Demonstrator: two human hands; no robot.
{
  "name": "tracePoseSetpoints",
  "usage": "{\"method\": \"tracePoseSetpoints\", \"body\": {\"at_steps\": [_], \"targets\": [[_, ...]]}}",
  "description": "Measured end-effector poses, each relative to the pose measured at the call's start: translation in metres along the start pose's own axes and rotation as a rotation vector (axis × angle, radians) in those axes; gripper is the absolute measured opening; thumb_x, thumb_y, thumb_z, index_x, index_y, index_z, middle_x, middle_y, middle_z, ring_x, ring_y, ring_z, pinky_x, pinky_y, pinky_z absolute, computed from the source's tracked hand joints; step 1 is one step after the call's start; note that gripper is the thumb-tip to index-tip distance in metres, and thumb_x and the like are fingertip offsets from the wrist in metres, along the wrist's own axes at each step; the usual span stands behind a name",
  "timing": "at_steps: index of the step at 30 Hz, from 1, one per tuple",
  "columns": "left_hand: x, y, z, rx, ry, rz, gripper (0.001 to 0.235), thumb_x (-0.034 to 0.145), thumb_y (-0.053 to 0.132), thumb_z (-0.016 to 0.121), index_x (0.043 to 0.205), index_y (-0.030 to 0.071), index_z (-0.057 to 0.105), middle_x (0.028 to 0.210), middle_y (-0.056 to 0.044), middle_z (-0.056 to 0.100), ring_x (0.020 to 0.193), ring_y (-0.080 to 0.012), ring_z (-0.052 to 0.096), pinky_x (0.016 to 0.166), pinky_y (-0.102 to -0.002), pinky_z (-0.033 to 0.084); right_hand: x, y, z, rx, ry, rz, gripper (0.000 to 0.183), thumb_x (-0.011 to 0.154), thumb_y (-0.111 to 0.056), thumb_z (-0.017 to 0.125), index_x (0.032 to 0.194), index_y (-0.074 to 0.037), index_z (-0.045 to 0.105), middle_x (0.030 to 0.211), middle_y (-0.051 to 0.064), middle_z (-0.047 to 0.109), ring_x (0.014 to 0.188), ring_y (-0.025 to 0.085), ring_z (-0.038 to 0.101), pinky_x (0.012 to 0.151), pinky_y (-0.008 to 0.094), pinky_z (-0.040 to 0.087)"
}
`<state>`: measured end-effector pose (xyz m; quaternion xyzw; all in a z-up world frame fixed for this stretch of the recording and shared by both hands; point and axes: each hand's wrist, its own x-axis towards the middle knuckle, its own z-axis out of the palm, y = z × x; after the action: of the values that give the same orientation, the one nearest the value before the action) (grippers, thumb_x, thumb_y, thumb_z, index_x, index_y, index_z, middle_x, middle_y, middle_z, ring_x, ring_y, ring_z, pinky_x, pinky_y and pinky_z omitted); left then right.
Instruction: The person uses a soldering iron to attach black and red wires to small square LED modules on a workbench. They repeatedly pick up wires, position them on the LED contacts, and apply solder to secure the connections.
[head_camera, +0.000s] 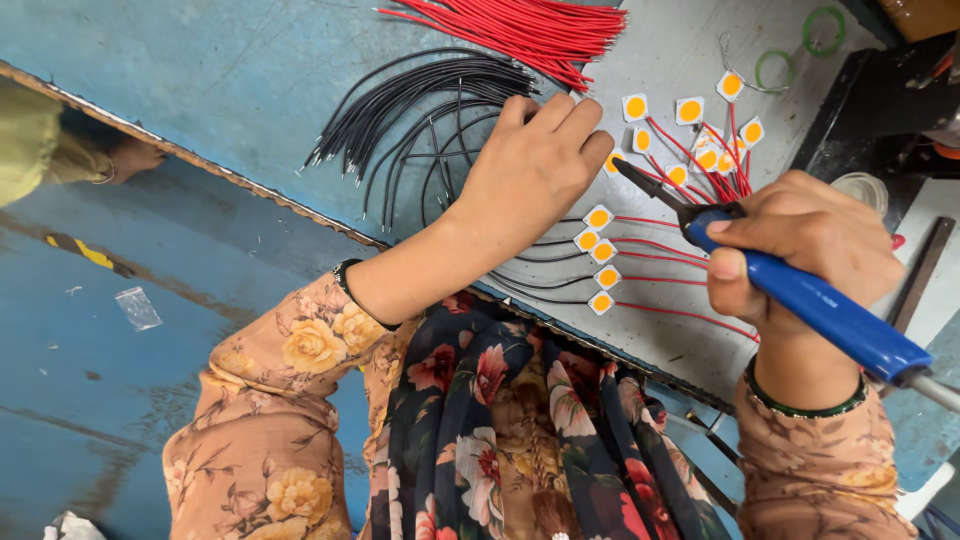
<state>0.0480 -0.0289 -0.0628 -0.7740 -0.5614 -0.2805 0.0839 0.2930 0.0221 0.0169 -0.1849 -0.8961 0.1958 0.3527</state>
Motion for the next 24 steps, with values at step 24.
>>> {"method": "tracePoseSetpoints", "body": {"at_steps": [24], "targets": [[0.0,-0.001,-0.001,0.008,0.033,0.007,0.008,0.089,0.015,0.064,0.096,0.011,0.065,0.102,-0.003,0.056,0.102,-0.02,0.056,0.089,-0.039,0.043,-0.014,0.02,0.002,0.144,0.149,-0.045,0.024,0.107,-0.018,0.07,0.099,0.004,0.062,0.079,0.012,0.065,0.062,0.025,0.062,0.06,0.033,0.052]]}}
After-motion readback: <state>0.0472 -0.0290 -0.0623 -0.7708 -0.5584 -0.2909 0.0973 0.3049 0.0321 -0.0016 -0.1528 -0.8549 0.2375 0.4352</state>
